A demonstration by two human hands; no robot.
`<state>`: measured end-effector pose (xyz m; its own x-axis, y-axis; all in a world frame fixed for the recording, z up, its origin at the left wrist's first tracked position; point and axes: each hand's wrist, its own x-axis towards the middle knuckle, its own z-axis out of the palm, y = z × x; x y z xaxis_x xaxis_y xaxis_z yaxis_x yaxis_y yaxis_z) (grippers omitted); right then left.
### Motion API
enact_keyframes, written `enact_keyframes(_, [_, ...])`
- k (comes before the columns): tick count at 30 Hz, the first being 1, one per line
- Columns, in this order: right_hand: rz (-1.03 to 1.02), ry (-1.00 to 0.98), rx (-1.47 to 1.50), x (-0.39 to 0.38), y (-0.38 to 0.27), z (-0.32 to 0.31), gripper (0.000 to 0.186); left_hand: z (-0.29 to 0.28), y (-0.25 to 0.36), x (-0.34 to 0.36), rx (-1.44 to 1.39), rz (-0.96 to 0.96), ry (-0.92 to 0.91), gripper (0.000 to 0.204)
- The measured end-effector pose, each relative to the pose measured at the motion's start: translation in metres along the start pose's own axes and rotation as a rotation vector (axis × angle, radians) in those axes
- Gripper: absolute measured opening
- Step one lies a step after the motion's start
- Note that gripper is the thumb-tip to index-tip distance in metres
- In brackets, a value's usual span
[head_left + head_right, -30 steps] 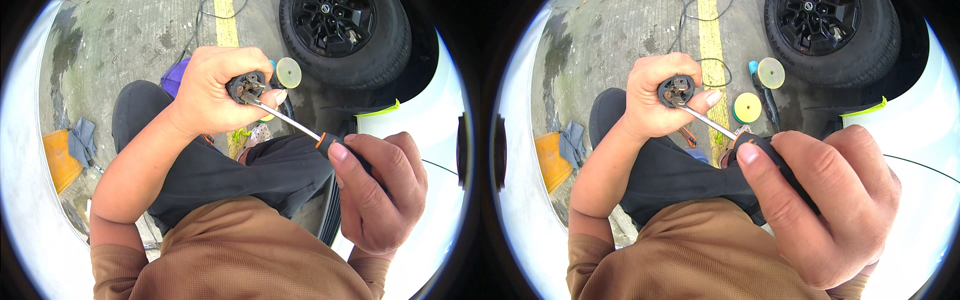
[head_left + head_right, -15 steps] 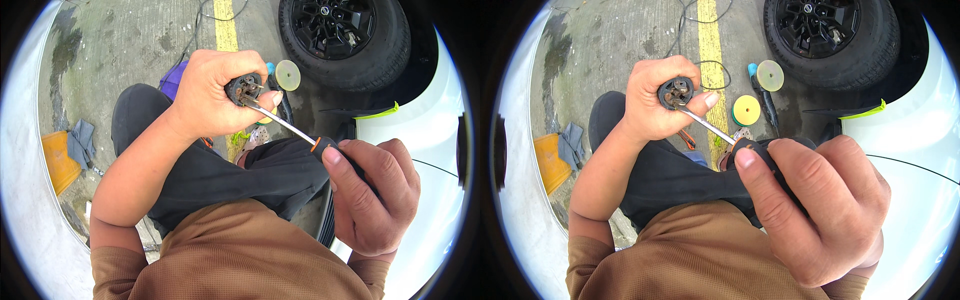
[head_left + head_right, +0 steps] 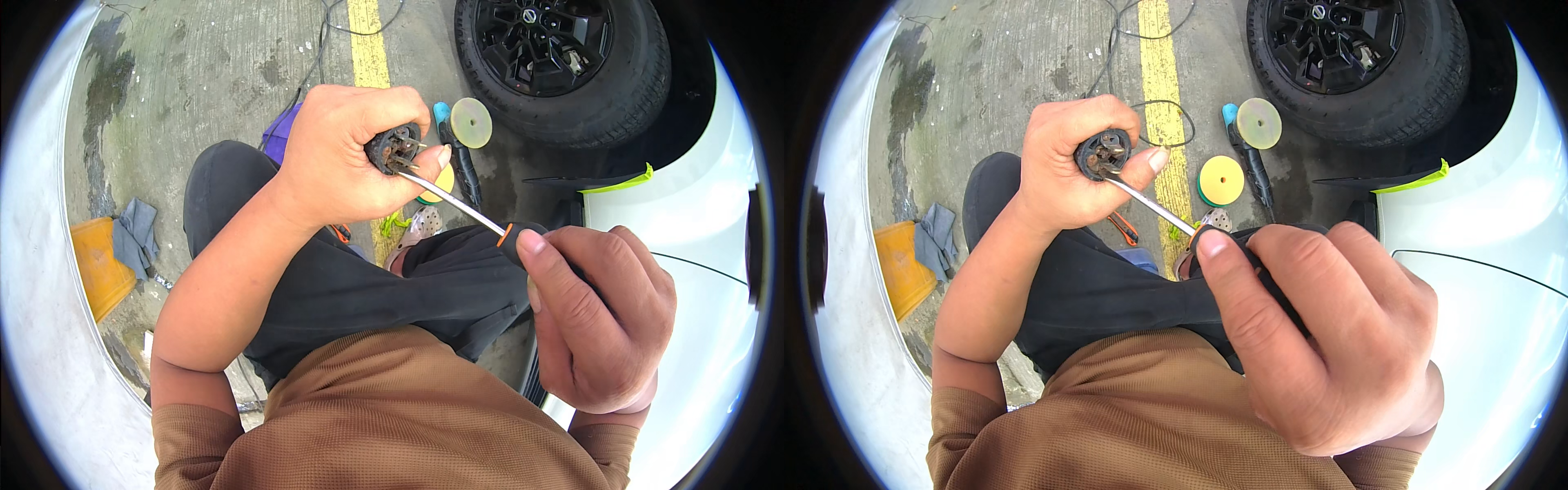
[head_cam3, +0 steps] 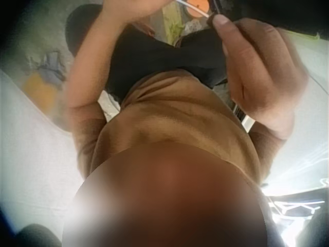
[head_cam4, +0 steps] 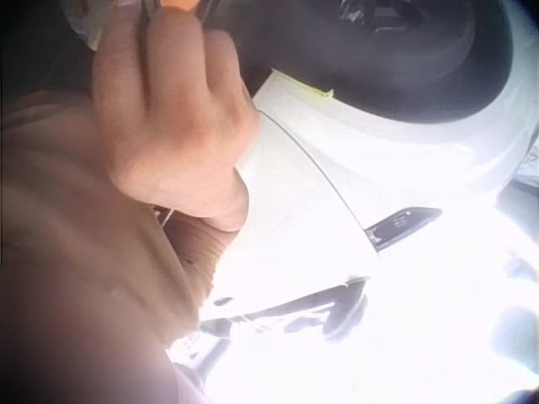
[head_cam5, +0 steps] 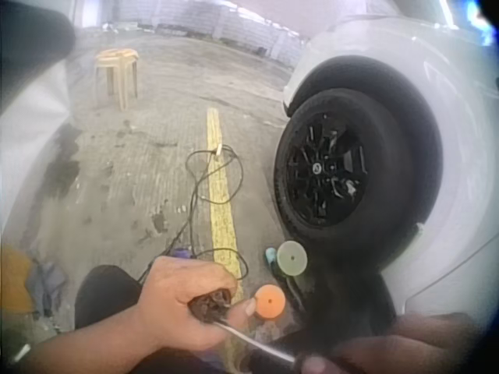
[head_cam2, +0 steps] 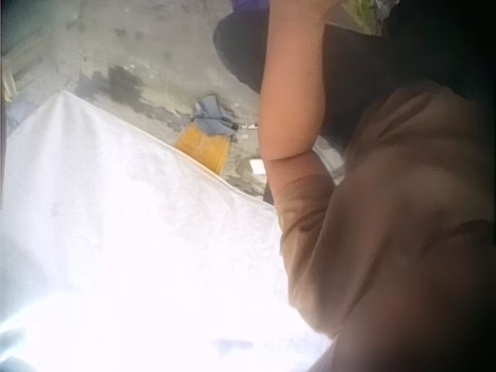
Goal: The person retrieves a screwdriver and a cloth from a tool cart, then sits on the ground to clean and adjust the internal contacts of an electrical plug using the screwdriver and cloth.
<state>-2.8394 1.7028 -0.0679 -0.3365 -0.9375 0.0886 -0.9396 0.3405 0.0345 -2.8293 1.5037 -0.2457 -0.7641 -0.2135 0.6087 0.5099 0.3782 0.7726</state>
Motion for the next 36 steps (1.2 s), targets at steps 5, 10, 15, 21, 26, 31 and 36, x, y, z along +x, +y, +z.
enact_keyframes(5, [0.030,0.008,0.031,-0.001,-0.001,0.001,0.035,-0.001,-0.001,0.000,0.042,0.021,0.006,0.027])
enact_keyframes(10, [0.001,-0.017,-0.027,-0.001,-0.002,0.001,0.039,-0.002,-0.001,-0.002,0.187,0.044,-0.009,0.029])
enact_keyframes(15, [-0.058,0.017,-0.076,-0.002,0.002,0.005,0.041,-0.001,-0.001,-0.002,0.182,0.038,0.034,0.027])
enact_keyframes(21, [-0.009,-0.017,0.041,-0.001,0.005,0.010,0.040,-0.006,-0.002,-0.002,0.190,0.048,0.011,0.025])
enact_keyframes(26, [0.053,-0.034,0.111,0.001,0.005,0.010,0.037,-0.005,-0.002,-0.002,0.195,0.074,0.055,0.025])
enact_keyframes(31, [0.038,-0.058,0.040,0.002,0.001,0.004,0.037,-0.004,-0.001,-0.001,0.227,0.117,0.060,0.025])
enact_keyframes(36, [0.024,-0.057,0.070,0.004,0.002,0.010,0.037,-0.006,0.001,-0.001,0.268,0.069,0.004,0.026])
